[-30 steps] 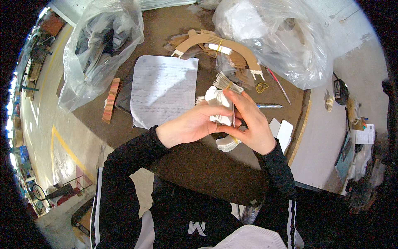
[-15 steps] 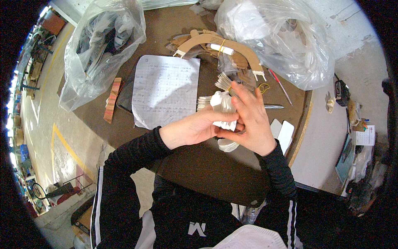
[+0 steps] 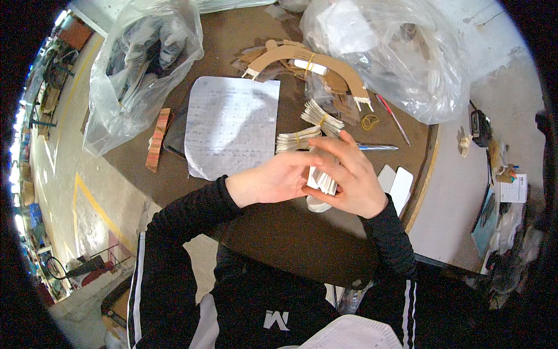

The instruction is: The person sorts small white plastic components from a bag, aligns them into stacks, and secures each stack with a rubber band. The person also handles cardboard pieces and a handwritten list on the table while organizing the components into neat bundles.

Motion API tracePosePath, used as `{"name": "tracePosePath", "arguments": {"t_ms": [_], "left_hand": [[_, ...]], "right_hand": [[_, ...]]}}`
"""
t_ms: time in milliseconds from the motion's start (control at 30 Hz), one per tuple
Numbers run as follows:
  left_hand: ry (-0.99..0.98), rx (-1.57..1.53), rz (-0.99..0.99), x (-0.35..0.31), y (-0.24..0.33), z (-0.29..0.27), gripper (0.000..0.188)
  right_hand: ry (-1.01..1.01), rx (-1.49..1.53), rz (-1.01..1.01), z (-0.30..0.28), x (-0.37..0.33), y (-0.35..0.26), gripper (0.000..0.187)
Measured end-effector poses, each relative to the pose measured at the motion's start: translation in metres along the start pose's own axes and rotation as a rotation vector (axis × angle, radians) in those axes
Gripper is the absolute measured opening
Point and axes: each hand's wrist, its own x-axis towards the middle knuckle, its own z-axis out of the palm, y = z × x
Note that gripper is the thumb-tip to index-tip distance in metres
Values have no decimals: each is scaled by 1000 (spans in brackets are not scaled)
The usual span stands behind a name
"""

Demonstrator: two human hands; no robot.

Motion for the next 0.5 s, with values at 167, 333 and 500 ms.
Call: {"name": "tracePosePath", "arguments": {"t_ms": [167,333,500], "left_hand": [[28,243,66,0,6,21,43],[109,157,68,0,4,18,40],[100,245,51,2,9,20,36]], "right_hand": [[234,64,-95,0,1,6,71],[2,5,113,-2,5,4,99],[193,31,-1,4,4,5,100]]}}
